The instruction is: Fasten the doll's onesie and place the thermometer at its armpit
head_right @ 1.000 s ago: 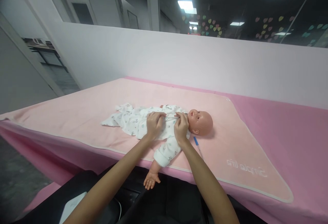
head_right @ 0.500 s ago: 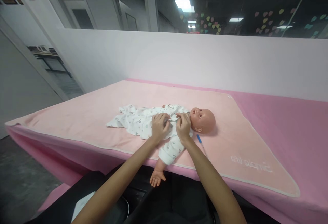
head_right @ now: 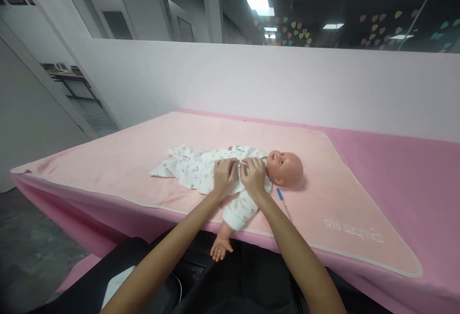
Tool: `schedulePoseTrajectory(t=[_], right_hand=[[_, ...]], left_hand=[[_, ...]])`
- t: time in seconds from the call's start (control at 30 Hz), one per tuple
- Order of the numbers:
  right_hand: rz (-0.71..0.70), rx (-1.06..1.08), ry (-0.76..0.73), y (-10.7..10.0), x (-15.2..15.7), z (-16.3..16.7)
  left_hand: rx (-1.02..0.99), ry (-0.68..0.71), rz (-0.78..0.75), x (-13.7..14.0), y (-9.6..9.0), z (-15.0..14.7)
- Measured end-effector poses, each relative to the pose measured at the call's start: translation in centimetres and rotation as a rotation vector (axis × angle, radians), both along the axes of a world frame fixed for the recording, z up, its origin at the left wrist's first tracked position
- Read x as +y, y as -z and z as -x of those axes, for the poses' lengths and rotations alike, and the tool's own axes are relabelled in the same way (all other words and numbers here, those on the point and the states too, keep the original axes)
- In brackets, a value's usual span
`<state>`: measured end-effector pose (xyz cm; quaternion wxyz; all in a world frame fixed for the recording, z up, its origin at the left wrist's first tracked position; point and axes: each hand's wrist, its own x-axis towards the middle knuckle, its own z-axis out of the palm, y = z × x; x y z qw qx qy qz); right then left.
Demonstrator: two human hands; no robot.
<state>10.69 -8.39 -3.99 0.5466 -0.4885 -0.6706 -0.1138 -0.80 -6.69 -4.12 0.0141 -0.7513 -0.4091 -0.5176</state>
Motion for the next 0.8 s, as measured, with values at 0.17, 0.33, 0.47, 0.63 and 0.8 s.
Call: schedulePoseTrajectory(t=[0.17,0.33,0.47,0.63,0.8], right_hand=[[0.014,0.017,0.006,0.1,0.23,-0.09],[0.002,0.032,-0.001,0.04,0.05,0.0],[-0.006,0.035,-0.004,-0.03,-0.03,0.09],[-0.005,0.036,0.001,0.01,-0.03,0.1],[-0.012,0.021,0.004,0.08,-0.06,0.06]], left_hand=[[0.032,0.009,-0.025,-0.13,0.0,0.02],[0.042,-0.007,-0.033,-0.16,0.01,-0.1],[0.057,-0.009,-0.042,-0.08,0.09,-0.11],[0.065,-0.01,-0.036,0.05,0.21,-0.1],[0.079,-0.012,-0.027,0.0,0.19,-0.09]])
